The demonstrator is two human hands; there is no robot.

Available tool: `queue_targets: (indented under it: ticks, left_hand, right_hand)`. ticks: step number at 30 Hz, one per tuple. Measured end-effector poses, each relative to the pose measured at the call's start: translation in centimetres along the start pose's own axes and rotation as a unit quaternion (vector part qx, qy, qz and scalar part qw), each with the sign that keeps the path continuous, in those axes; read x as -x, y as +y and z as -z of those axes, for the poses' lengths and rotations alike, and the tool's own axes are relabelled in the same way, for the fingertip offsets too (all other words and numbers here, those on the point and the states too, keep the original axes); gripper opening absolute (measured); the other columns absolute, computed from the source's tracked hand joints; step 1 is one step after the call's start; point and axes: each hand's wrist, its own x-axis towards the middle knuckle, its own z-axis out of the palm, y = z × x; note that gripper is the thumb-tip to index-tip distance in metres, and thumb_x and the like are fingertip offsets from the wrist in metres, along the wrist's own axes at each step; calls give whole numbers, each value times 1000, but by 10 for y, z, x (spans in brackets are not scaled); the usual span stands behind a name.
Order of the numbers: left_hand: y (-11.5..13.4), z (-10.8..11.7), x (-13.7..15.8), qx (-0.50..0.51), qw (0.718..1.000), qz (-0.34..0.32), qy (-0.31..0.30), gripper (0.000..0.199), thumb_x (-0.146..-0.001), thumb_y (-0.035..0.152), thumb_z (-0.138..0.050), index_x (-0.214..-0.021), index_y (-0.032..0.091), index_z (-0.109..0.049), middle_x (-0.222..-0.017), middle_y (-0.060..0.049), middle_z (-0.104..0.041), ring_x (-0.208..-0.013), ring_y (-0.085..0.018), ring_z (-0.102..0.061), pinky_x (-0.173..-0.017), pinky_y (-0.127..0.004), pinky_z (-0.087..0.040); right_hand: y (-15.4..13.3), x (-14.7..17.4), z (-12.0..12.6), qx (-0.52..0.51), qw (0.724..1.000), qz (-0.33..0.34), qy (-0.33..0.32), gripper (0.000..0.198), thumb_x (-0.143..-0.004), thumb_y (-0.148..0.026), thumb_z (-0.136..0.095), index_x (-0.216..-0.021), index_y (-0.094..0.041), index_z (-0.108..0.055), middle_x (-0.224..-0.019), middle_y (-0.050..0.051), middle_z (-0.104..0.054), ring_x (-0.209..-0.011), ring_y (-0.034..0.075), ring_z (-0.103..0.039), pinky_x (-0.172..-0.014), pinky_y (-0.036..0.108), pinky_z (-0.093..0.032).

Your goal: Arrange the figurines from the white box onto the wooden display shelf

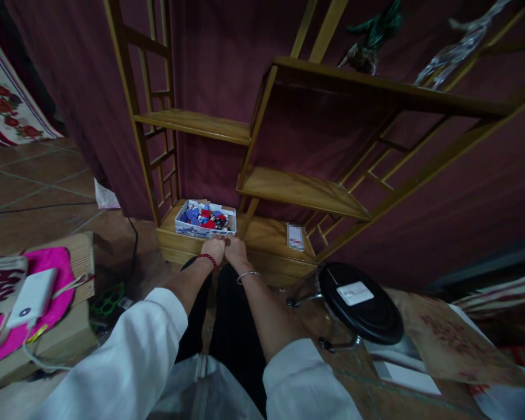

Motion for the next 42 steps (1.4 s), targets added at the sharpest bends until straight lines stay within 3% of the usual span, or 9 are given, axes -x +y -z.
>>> queue_targets:
  ticks: [8, 14, 18, 24, 31, 36, 42]
  left_hand:
    - [-26, -32, -13, -15, 995, 0, 94, 34, -76, 10, -38, -107, 8, -51, -124, -14, -44, -121, -18, -31, -101, -32, -26]
    - [-41, -49, -11, -4, 996, 3, 90, 60, -62, 9, -45, -121, 5, -38, -137, -16, -26, -129, -22, -14, -101, -35, -25]
    - [-45, -49, -18, 0, 993, 9, 117, 59, -66, 14, -45, -124, 7, -34, -133, -15, -33, -127, -23, -19, -101, -40, -21]
    - [-56, -42, -31, 2, 980, 65, 187, 38, -81, 22, -33, -115, 11, -46, -119, -11, -49, -118, -21, -34, -102, -41, -15]
    - [-70, -52, -48, -8, 982, 78, 173, 31, -81, 25, -30, -91, 14, -58, -87, -10, -58, -92, -23, -47, -93, -40, -24]
    - [-68, -59, -57, -35, 980, 91, 174, 30, -77, 26, -34, -84, 13, -60, -82, -11, -59, -88, -26, -46, -85, -39, -25]
    - [-60, -50, -59, -65, 980, 108, 156, 35, -79, 27, -31, -83, 10, -62, -80, -13, -61, -82, -24, -46, -84, -37, -24]
  right_hand:
    - [4, -17, -16, -7, 1000, 26, 7, 34, -77, -12, -40, -104, -23, -57, -96, 5, -64, -85, 15, -59, -72, 22, -42]
    - [16, -33, -18, -1, 996, 75, 46, 36, -75, -7, -41, -105, -19, -56, -104, 6, -59, -94, 15, -55, -82, 24, -41]
    - [18, -45, -25, -6, 994, 92, 67, 38, -73, -4, -38, -105, -17, -56, -106, 7, -58, -98, 15, -51, -86, 24, -39]
    - [18, -60, -41, 14, 990, 120, 73, 36, -72, -6, -41, -103, -13, -57, -106, 8, -58, -105, 17, -43, -94, 28, -31]
    - [23, -58, -57, 46, 993, 94, 61, 32, -74, -13, -45, -104, -19, -54, -108, 7, -54, -107, 21, -36, -89, 34, -30]
    - [29, -52, -61, 48, 993, 92, 62, 36, -75, -15, -45, -111, -20, -47, -113, 6, -49, -112, 19, -30, -89, 34, -28]
    - [34, -51, -62, 30, 992, 107, 67, 44, -73, -15, -47, -116, -20, -43, -117, 5, -47, -115, 18, -25, -92, 33, -25]
